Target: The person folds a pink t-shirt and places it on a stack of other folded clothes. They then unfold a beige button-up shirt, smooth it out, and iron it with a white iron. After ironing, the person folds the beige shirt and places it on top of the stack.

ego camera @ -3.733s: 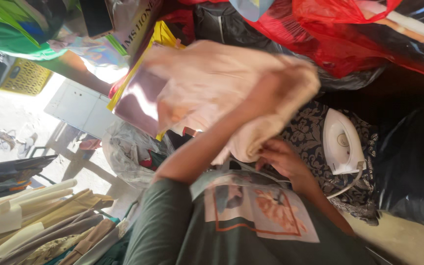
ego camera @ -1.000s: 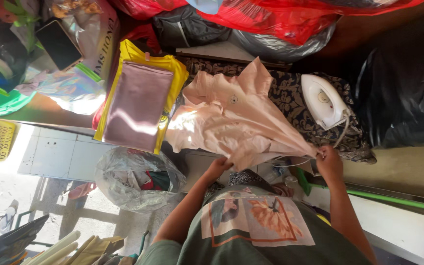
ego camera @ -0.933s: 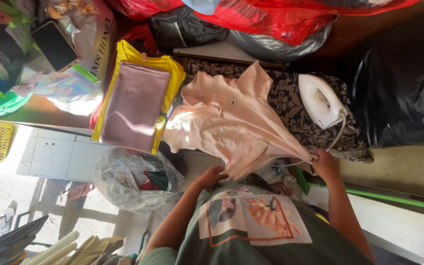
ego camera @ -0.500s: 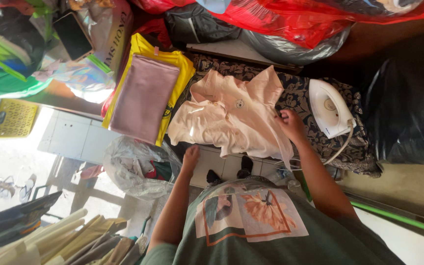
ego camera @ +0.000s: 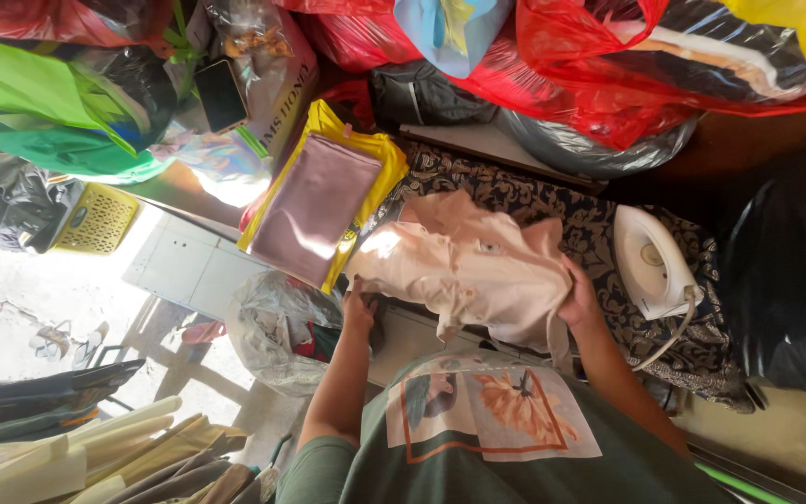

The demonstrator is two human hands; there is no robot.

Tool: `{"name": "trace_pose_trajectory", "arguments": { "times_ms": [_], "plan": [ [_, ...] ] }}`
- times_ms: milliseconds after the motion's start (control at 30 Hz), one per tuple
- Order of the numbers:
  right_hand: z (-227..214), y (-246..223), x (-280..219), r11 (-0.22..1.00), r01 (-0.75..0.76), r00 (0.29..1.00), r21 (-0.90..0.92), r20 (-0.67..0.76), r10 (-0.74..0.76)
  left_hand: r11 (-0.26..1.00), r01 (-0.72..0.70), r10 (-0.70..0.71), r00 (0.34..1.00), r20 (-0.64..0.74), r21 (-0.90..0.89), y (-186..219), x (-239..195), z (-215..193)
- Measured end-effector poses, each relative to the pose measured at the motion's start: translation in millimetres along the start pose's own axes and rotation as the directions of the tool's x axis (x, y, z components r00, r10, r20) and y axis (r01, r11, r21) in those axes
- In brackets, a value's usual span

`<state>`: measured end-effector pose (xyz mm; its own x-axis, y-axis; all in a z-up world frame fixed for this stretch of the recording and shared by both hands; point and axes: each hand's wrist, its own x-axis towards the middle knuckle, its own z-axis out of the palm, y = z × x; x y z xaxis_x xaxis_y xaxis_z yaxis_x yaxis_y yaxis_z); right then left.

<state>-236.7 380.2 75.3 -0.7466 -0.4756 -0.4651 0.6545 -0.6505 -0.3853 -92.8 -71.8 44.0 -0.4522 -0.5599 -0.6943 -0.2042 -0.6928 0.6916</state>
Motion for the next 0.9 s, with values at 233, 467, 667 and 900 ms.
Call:
{"name": "trace_pose_trajectory", "arguments": {
  "times_ms": [233,467,667,900],
  "plan": [
    [22.3,-47.5,-48.8,0.935,0.108,0.994,-0.337,0.048,-0.098,0.806,-0.591,0.582,0.797,0.159,0.01,29.5,-42.9,12.1],
    [65.7,-82.4,-82.5,0.739,0.575,0.818,-0.35,0.274,-0.506,0.486,-0.871,0.824,0.482,0.297,0.068,196.3,-69.0,74.2],
    [51.4,-67.4,-39.1,0.423,0.375,0.827,-0.825,0.091,-0.555,0.638,-0.748,0.689,0.661,0.298,0.182,159.3,44.0,156.4],
    [-36.3,25.7,-40.8,0.079,0.017,0.92,-0.997,-0.015,-0.391,0.146,-0.615,0.615,0.67,0.416,0.774,17.5,32.9,63.3]
  ]
}}
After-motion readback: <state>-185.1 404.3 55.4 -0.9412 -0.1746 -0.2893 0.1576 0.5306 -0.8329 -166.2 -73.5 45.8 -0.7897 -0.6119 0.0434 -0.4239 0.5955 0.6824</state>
